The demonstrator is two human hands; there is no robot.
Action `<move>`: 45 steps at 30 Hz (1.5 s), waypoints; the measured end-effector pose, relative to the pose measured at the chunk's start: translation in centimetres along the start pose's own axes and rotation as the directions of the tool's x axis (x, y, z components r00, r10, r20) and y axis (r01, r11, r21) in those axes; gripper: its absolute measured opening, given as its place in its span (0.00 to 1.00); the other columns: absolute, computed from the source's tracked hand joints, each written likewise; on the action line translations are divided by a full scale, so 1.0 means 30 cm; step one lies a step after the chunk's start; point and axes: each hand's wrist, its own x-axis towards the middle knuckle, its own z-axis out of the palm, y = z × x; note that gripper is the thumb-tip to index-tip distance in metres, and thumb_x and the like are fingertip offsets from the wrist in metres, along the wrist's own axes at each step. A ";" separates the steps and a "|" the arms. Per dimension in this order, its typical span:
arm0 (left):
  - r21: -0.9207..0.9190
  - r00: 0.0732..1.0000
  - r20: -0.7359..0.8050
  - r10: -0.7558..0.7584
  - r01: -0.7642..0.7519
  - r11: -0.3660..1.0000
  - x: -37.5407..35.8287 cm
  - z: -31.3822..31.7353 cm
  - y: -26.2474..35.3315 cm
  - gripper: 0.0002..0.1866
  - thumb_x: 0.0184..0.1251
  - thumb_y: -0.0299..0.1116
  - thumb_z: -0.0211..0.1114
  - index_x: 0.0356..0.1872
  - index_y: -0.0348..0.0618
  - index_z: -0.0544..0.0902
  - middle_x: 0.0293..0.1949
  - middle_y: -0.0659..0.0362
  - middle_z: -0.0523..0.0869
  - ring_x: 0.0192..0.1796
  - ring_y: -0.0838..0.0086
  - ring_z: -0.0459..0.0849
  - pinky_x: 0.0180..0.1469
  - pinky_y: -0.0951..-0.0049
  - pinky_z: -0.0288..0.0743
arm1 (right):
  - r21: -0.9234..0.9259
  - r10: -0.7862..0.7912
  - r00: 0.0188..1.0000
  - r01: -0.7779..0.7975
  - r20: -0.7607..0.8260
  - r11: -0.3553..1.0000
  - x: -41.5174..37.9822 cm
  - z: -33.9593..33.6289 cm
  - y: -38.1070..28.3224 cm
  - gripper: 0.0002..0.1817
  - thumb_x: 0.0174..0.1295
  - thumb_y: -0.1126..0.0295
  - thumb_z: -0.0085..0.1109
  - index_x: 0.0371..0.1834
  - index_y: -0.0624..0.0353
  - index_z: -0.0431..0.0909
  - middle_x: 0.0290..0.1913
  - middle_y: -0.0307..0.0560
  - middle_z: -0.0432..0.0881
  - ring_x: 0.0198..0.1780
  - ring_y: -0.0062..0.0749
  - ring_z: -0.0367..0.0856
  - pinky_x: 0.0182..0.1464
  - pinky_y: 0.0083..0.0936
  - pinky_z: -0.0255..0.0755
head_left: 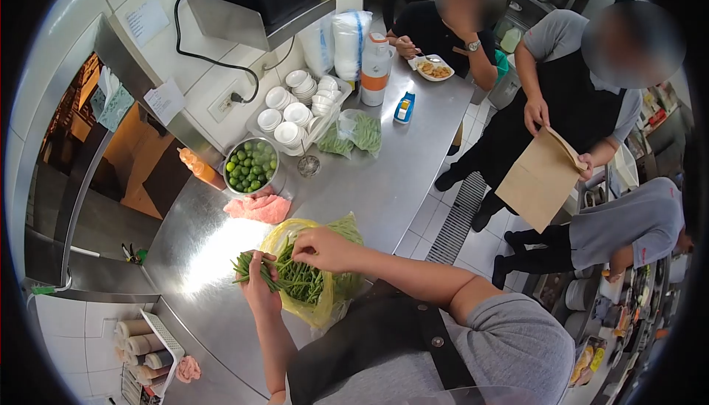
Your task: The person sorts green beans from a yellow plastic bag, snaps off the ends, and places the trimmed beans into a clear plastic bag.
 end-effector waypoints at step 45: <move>0.294 0.953 0.297 0.065 -0.156 0.943 -0.077 -0.067 -0.231 0.23 0.67 0.41 0.67 0.56 0.46 0.69 0.50 0.58 0.79 0.50 0.72 0.81 0.48 0.65 0.80 | -0.298 -0.444 0.893 0.444 0.070 0.845 -0.003 0.106 -0.150 0.07 0.54 0.74 0.59 0.33 0.66 0.78 0.41 0.50 0.78 0.47 0.42 0.80 0.49 0.35 0.77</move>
